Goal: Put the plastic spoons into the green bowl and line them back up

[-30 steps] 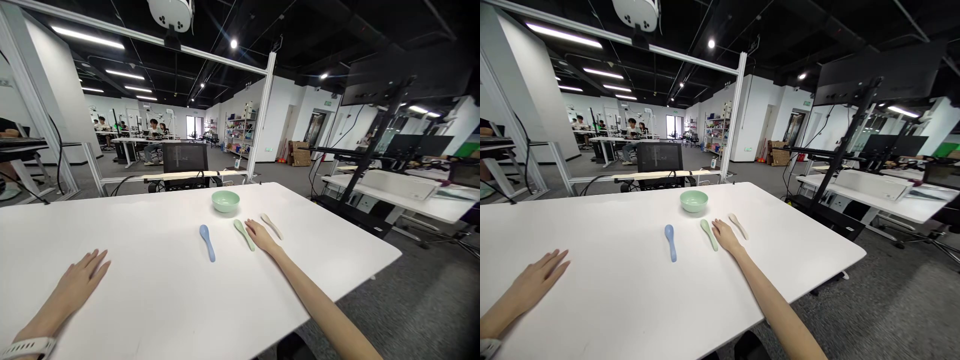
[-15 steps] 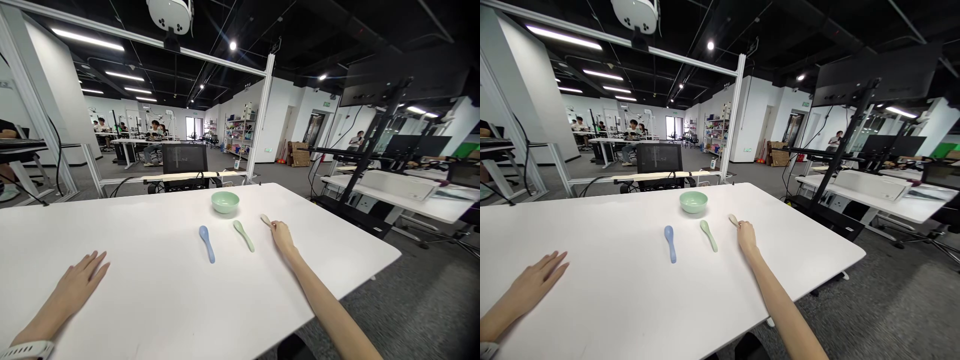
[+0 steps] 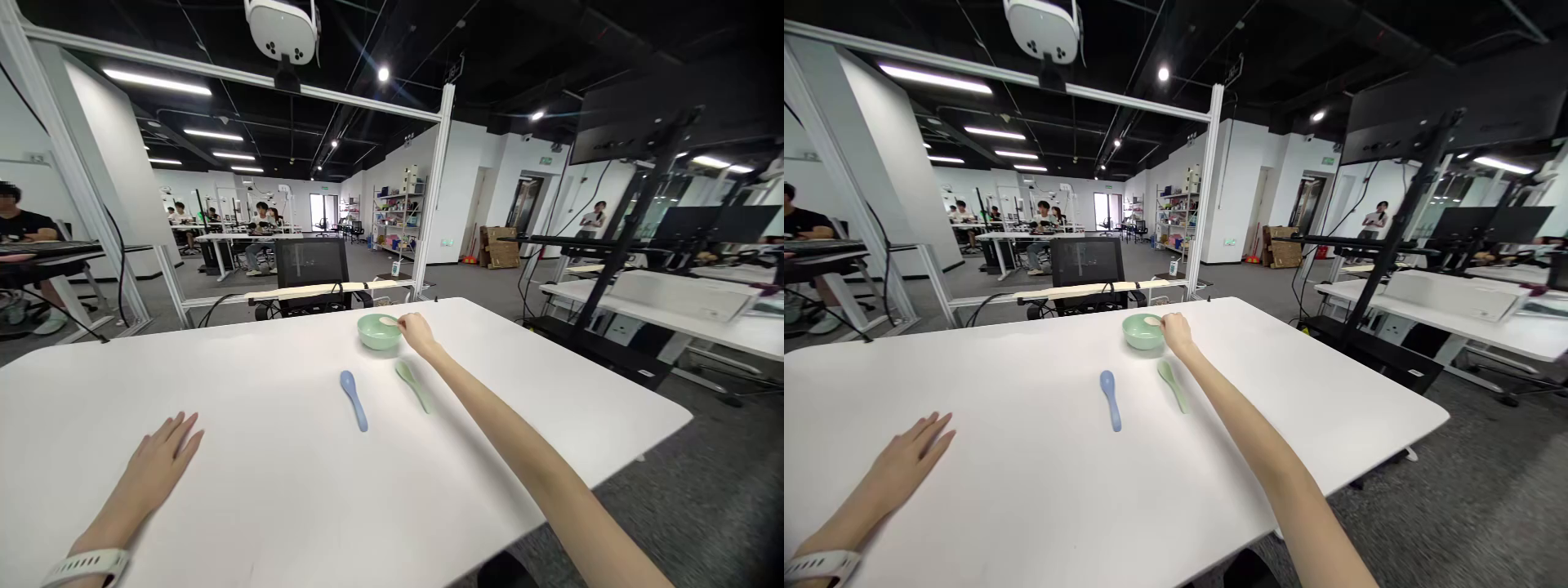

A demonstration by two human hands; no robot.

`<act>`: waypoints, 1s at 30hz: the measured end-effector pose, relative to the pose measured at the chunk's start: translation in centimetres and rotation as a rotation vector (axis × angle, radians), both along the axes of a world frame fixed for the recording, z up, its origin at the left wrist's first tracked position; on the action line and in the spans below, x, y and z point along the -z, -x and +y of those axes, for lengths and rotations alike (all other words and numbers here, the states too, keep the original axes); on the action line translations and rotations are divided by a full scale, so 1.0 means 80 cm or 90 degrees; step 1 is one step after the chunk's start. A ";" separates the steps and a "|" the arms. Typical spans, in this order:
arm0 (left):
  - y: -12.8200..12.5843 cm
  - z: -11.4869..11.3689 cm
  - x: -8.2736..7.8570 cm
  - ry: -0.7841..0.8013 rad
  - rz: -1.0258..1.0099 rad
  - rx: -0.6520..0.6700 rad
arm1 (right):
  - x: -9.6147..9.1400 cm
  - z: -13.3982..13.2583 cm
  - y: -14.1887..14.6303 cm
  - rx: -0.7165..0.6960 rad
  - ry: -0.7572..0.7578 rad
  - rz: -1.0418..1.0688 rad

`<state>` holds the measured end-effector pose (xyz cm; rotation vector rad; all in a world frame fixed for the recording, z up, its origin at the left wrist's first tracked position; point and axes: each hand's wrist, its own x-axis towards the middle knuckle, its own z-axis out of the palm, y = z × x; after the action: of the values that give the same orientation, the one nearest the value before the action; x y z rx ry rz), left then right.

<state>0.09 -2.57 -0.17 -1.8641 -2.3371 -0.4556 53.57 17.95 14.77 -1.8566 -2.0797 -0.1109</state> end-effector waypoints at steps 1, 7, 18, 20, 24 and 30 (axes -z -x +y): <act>0.001 0.001 0.002 0.006 -0.012 0.002 | -0.002 0.006 0.010 0.005 0.014 -0.015; 0.001 0.001 0.005 0.003 -0.048 0.013 | 0.008 0.030 0.045 0.023 0.059 -0.043; -0.002 -0.002 0.004 -0.002 -0.055 0.014 | 0.013 0.014 -0.019 0.003 -0.054 0.047; -0.001 -0.001 0.005 -0.004 -0.053 0.014 | 0.031 -0.001 -0.049 -0.015 -0.084 0.093; 0.001 0.001 0.007 0.005 -0.051 0.018 | 0.094 -0.043 -0.093 -0.061 -0.058 0.128; -0.001 0.000 0.004 0.023 -0.041 0.022 | 0.152 -0.081 -0.106 -0.133 0.008 0.151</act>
<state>0.17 -2.56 -0.47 -1.9376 -2.3731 -0.4877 62.07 11.47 2.60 -1.5623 -2.0927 0.1658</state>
